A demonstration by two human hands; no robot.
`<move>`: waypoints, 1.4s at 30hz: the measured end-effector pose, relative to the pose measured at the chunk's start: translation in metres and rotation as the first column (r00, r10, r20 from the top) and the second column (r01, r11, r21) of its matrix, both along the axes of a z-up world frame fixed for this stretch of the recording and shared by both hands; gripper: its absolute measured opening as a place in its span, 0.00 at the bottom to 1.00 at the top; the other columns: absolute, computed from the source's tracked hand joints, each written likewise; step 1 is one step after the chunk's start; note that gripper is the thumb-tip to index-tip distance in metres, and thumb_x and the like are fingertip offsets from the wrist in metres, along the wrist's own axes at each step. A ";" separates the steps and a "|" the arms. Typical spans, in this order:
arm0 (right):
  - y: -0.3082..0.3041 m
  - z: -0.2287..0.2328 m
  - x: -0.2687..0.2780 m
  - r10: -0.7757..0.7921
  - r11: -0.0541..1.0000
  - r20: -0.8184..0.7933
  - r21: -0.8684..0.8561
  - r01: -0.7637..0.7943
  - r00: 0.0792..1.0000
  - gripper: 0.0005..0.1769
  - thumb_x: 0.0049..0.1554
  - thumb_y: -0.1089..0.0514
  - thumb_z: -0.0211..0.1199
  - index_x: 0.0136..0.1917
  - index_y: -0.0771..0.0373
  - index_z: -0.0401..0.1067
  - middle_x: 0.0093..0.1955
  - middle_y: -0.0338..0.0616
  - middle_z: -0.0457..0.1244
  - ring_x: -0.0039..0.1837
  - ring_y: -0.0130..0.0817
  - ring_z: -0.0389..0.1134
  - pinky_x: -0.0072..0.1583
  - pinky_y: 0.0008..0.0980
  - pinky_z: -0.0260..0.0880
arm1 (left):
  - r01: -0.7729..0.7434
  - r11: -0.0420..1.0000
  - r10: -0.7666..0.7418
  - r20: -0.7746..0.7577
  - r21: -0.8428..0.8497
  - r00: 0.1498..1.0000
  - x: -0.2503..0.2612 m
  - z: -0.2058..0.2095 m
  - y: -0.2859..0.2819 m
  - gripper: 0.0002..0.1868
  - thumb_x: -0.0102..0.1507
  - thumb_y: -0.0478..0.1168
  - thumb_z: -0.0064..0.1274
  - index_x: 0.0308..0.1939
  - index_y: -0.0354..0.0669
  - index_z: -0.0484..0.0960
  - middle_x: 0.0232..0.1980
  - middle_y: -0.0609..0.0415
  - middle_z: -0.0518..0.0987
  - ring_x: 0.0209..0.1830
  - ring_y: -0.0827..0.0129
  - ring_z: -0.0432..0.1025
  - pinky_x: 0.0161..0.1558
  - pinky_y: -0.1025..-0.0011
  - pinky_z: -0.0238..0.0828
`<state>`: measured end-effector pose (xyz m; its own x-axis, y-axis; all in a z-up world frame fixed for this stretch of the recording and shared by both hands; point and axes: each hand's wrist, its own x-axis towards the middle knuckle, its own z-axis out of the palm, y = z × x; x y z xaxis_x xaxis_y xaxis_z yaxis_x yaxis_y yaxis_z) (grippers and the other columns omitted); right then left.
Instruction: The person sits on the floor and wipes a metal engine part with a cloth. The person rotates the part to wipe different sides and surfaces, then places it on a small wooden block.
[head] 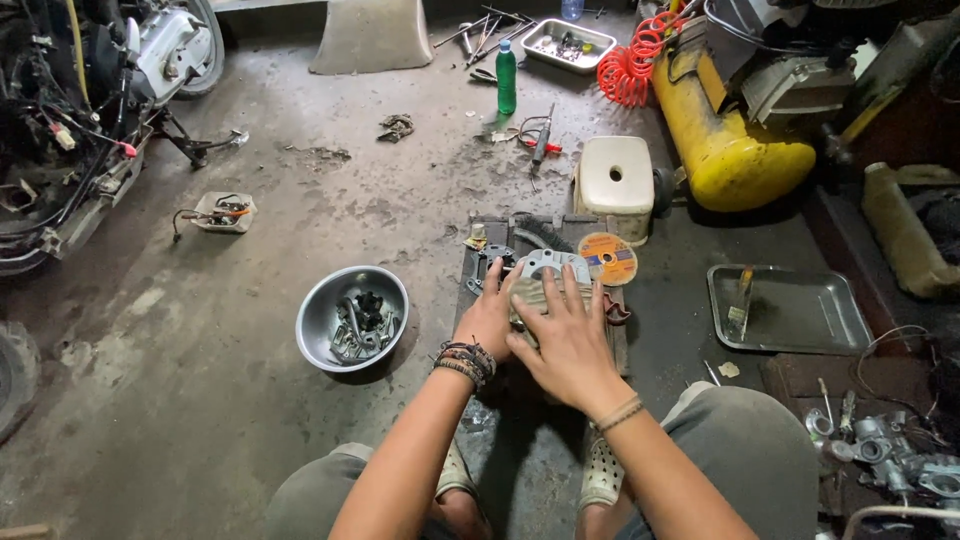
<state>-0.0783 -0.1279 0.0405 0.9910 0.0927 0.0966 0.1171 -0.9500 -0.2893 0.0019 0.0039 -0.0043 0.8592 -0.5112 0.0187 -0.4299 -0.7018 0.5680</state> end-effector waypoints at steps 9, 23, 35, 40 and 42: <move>-0.027 0.026 -0.027 0.001 1.000 -0.188 -0.011 -0.003 0.982 0.26 0.60 0.33 0.54 0.67 0.38 0.72 0.82 0.53 0.47 0.85 0.57 0.34 0.76 0.72 0.27 | -0.027 0.999 0.028 -0.063 0.025 0.998 0.002 0.001 -0.003 0.55 0.52 0.41 0.60 0.79 0.58 0.48 0.80 0.40 0.44 0.65 0.30 0.65 0.56 0.41 0.74; -0.057 -0.015 -0.004 -0.079 0.978 0.113 0.200 0.055 0.990 0.09 0.53 0.48 0.69 0.45 0.50 0.74 0.65 0.39 0.67 0.75 0.46 0.60 0.72 0.59 0.54 | -0.015 0.999 0.017 -0.076 0.031 0.997 -0.001 0.009 -0.001 0.59 0.52 0.49 0.68 0.79 0.55 0.46 0.80 0.38 0.43 0.65 0.29 0.65 0.57 0.39 0.73; -0.156 -0.013 -0.003 -0.760 -0.159 -0.031 0.978 -0.139 0.649 0.05 0.68 0.54 0.58 0.48 0.49 0.68 0.46 0.32 0.66 0.47 0.21 0.67 0.48 0.19 0.66 | -0.026 0.989 0.050 -0.165 0.144 0.985 0.001 0.019 -0.003 0.64 0.48 0.62 0.68 0.79 0.62 0.42 0.84 0.51 0.35 0.69 0.46 0.62 0.58 0.46 0.69; -0.162 -0.005 -0.006 -0.857 -0.211 -0.084 0.957 -0.197 0.509 0.06 0.65 0.54 0.59 0.44 0.49 0.71 0.44 0.30 0.64 0.50 0.23 0.66 0.55 0.26 0.73 | 0.031 0.976 -0.005 -0.120 0.215 0.993 0.010 0.023 -0.001 0.66 0.48 0.66 0.66 0.79 0.63 0.38 0.84 0.47 0.37 0.69 0.45 0.62 0.56 0.47 0.70; -0.158 0.003 -0.010 -0.848 -0.209 -0.095 0.964 -0.165 0.522 0.06 0.64 0.53 0.56 0.48 0.49 0.74 0.46 0.29 0.64 0.51 0.24 0.67 0.54 0.26 0.72 | 0.053 0.960 -0.005 -0.173 0.276 0.985 0.007 0.049 0.000 0.68 0.47 0.67 0.66 0.80 0.62 0.37 0.84 0.45 0.32 0.71 0.42 0.60 0.61 0.46 0.69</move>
